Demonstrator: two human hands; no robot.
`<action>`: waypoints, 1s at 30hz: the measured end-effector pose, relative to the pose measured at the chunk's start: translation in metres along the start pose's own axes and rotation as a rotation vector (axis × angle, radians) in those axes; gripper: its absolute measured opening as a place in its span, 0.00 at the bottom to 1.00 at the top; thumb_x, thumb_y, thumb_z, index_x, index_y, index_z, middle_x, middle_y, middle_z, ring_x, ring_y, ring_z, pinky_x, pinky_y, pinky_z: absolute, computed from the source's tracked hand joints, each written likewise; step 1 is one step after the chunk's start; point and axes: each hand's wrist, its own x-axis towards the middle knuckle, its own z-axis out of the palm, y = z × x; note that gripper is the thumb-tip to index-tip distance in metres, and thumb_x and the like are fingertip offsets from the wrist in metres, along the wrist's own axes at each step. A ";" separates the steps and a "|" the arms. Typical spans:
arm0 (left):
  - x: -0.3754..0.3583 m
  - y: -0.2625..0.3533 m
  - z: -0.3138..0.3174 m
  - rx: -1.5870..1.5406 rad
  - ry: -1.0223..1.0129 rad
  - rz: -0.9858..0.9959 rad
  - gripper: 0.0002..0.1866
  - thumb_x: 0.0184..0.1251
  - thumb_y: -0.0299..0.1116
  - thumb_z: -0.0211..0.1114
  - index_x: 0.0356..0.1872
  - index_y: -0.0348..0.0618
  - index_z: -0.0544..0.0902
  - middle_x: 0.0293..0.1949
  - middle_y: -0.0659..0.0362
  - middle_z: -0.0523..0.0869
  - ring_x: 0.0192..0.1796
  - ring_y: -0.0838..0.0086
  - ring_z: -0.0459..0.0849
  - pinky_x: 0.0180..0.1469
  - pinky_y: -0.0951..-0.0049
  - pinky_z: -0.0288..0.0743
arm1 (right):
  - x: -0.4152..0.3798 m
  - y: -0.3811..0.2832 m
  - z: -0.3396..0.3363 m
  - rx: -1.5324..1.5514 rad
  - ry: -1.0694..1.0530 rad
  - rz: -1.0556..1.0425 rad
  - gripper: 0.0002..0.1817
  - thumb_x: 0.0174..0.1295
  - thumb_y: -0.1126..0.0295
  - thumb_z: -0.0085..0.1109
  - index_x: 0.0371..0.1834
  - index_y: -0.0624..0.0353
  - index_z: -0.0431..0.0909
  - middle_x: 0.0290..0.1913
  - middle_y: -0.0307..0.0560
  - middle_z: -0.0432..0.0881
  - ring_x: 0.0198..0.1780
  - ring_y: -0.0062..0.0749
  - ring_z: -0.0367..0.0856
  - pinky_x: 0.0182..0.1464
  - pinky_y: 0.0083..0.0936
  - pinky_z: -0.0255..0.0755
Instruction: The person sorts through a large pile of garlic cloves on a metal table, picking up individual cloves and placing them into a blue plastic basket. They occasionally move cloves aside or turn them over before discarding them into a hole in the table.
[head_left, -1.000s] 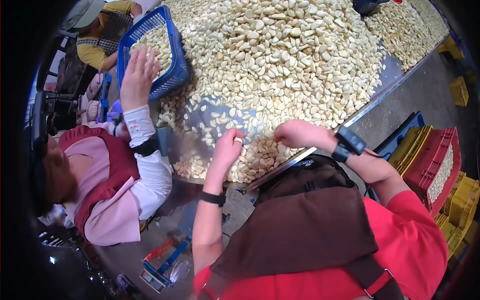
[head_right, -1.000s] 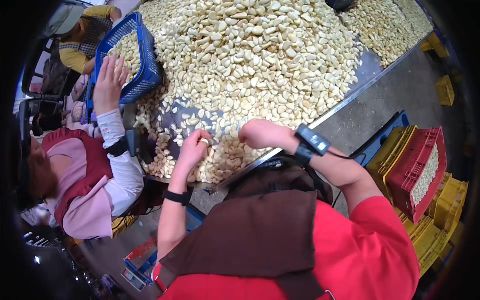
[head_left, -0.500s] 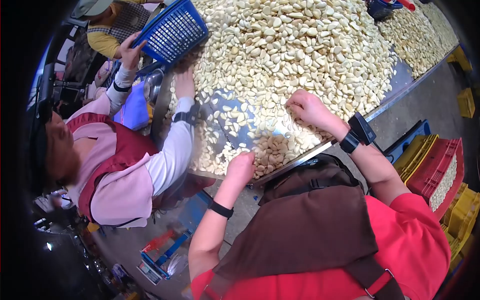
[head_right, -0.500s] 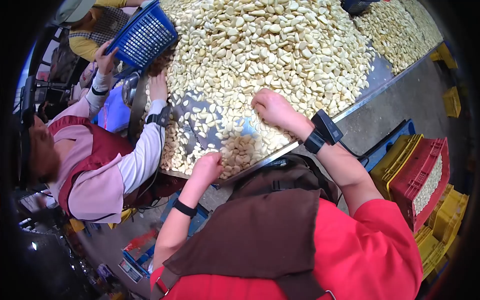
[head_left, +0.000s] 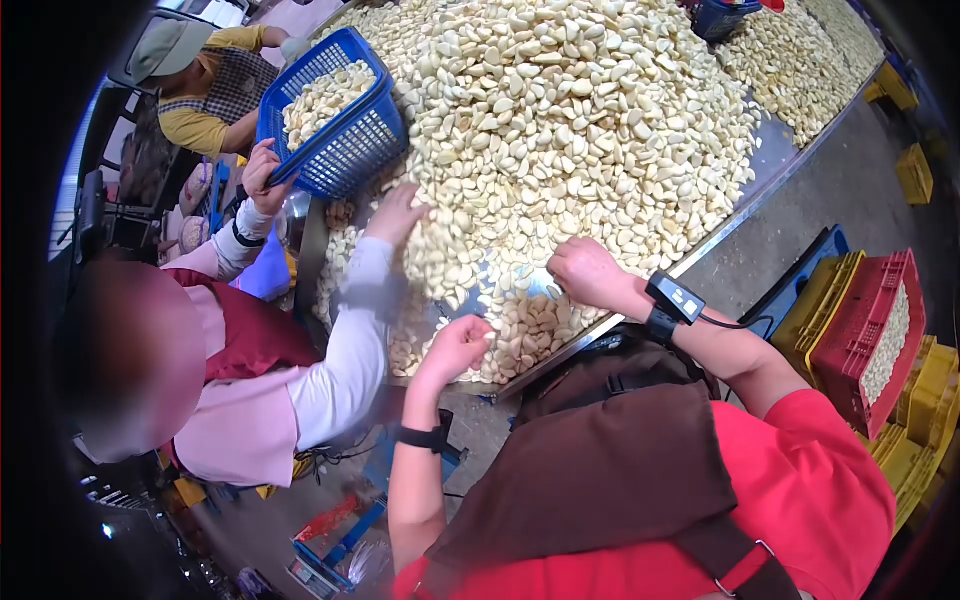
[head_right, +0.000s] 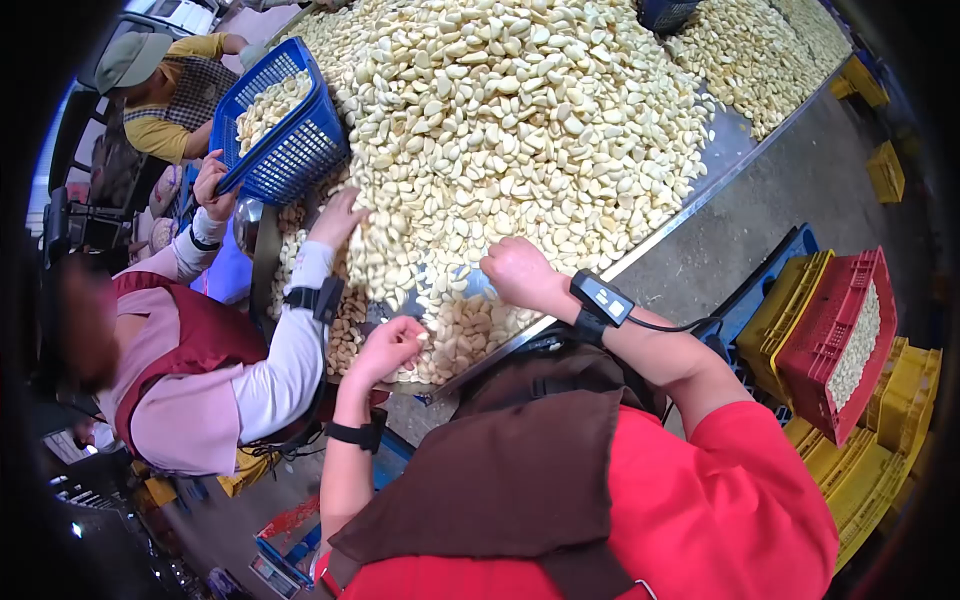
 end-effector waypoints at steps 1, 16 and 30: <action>-0.003 0.004 0.001 -0.227 -0.046 0.054 0.09 0.60 0.25 0.58 0.42 0.41 0.76 0.36 0.62 0.79 0.29 0.81 0.78 0.31 0.79 0.77 | -0.001 -0.001 0.001 0.021 0.030 -0.016 0.05 0.40 0.73 0.59 0.23 0.57 0.77 0.27 0.45 0.76 0.36 0.40 0.75 0.42 0.33 0.68; 0.038 0.018 0.023 0.988 0.372 -0.200 0.12 0.58 0.37 0.57 0.33 0.42 0.85 0.37 0.48 0.86 0.42 0.61 0.86 0.42 0.63 0.79 | 0.004 -0.013 0.006 -0.192 -0.056 0.066 0.05 0.42 0.75 0.56 0.25 0.58 0.75 0.25 0.48 0.77 0.33 0.42 0.77 0.38 0.34 0.69; 0.100 0.049 0.061 0.696 0.636 0.306 0.15 0.61 0.33 0.56 0.49 0.45 0.77 0.35 0.50 0.84 0.40 0.53 0.83 0.39 0.56 0.76 | 0.040 0.001 0.006 -0.057 0.193 -0.002 0.05 0.45 0.72 0.56 0.26 0.56 0.79 0.33 0.46 0.75 0.41 0.38 0.74 0.43 0.30 0.66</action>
